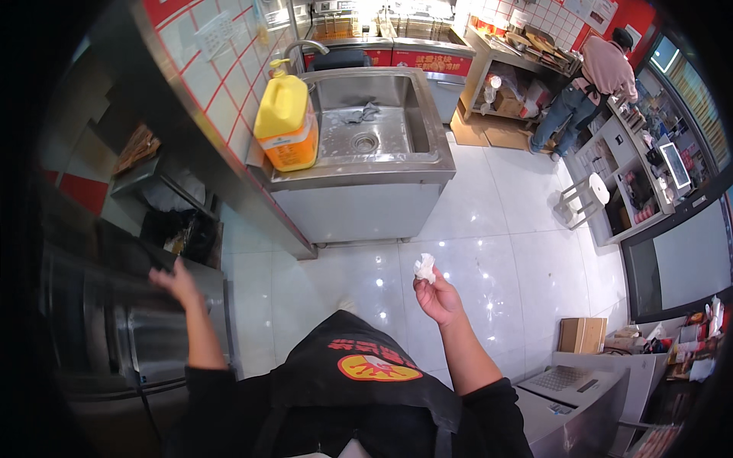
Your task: The person wipes multiple metal shakers and plastic squeeze bottles with a brown cloth, then places the bottles into a freezer. The person also moves metal food containers on the counter.
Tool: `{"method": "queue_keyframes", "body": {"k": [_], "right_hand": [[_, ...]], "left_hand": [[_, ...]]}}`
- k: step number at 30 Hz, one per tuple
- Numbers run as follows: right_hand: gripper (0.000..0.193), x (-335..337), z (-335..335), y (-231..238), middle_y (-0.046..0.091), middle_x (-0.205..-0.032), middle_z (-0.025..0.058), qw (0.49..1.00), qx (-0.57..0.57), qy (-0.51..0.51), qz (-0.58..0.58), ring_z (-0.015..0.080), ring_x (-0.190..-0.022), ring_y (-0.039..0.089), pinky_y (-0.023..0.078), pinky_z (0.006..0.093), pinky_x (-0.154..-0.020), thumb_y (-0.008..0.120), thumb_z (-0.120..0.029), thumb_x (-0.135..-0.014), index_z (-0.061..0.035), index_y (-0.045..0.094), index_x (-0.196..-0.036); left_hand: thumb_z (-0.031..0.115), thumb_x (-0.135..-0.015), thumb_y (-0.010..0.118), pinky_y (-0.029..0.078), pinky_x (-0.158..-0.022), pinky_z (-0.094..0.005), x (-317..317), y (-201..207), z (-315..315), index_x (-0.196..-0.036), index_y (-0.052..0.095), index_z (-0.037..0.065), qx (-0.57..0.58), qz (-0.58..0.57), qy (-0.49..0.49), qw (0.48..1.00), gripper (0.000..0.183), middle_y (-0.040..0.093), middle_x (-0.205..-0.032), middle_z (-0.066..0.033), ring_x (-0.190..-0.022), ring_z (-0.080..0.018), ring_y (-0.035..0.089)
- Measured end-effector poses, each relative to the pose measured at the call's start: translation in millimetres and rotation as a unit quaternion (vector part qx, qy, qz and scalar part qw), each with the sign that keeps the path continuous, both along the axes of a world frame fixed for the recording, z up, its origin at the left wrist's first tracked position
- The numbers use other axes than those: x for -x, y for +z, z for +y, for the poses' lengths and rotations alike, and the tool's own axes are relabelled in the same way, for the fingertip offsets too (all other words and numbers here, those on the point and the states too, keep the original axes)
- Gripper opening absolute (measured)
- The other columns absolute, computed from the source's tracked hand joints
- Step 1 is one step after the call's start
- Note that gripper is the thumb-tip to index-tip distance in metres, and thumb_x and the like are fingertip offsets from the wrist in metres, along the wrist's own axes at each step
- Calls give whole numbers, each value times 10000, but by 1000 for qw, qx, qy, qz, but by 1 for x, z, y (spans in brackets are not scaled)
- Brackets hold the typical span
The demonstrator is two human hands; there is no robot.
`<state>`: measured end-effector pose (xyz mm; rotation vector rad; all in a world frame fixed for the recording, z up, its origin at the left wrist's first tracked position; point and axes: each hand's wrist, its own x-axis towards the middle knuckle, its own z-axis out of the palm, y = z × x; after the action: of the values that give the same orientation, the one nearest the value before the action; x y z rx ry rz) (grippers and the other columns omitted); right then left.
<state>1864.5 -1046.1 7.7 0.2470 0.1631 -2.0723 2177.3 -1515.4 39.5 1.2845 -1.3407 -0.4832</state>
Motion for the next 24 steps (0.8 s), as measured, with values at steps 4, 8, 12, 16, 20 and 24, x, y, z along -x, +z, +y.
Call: {"method": "queue_keyframes", "body": {"k": [4, 8, 12, 16, 20, 24], "right_hand": [[405, 89, -19, 3, 548, -1089, 132, 999, -13, -10, 31, 232, -902, 561, 532, 293, -806, 492, 42, -841, -83, 457, -1224], [414, 185, -54, 25, 553, -1087, 126, 997, -32, -26, 71, 232, -915, 570, 535, 295, -815, 506, 31, -841, -75, 450, -1236], [404, 281, -86, 55, 554, -1102, 129, 992, -61, -23, 109, 233, -933, 572, 536, 296, -819, 488, 23, -855, -76, 444, -1245], [401, 363, -102, 70, 545, -1128, 129, 988, -78, -44, 122, 237, -942, 571, 533, 285, -792, 487, 21, -859, -73, 443, -1247], [396, 443, -105, 58, 541, -1130, 135, 995, -37, -47, 80, 244, -955, 564, 528, 287, -801, 484, 39, -848, -56, 456, -1232], [393, 534, -104, 31, 538, -1131, 148, 998, -19, -6, 64, 254, -963, 560, 525, 308, -840, 481, 62, -833, -27, 459, -1216]], "left_hand": [[25, -783, 595, 446, -911, -447, -88, 0, -17, -1361, 271, 80, 32, 29, 227, 973, 665, 391, -1316, -245, -1147, -345, 500], [153, -759, 659, 464, -872, -452, -39, 1, -50, -1343, 275, 31, -36, 23, 436, 899, 709, 441, -1255, -223, -1066, -353, 533], [3, -806, 600, 402, -962, -402, 147, 22, -58, -1369, 231, 42, 201, 22, 177, 963, 674, 426, -1281, -166, -1149, -303, 460], [-57, -795, 553, 303, -1040, -461, 320, 92, -42, -1361, 149, 33, 421, -15, -49, 906, 702, 376, -1295, -231, -1196, -340, 406], [-7, -796, 519, 309, -1049, -461, 431, 132, -17, -1364, 182, 52, 476, 100, -172, 856, 664, 379, -1269, -243, -1197, -348, 392], [-20, -797, 504, 350, -1026, -445, 498, 115, 16, -1351, 232, 58, 436, 114, -175, 876, 621, 399, -1256, -223, -1189, -317, 407]]}}
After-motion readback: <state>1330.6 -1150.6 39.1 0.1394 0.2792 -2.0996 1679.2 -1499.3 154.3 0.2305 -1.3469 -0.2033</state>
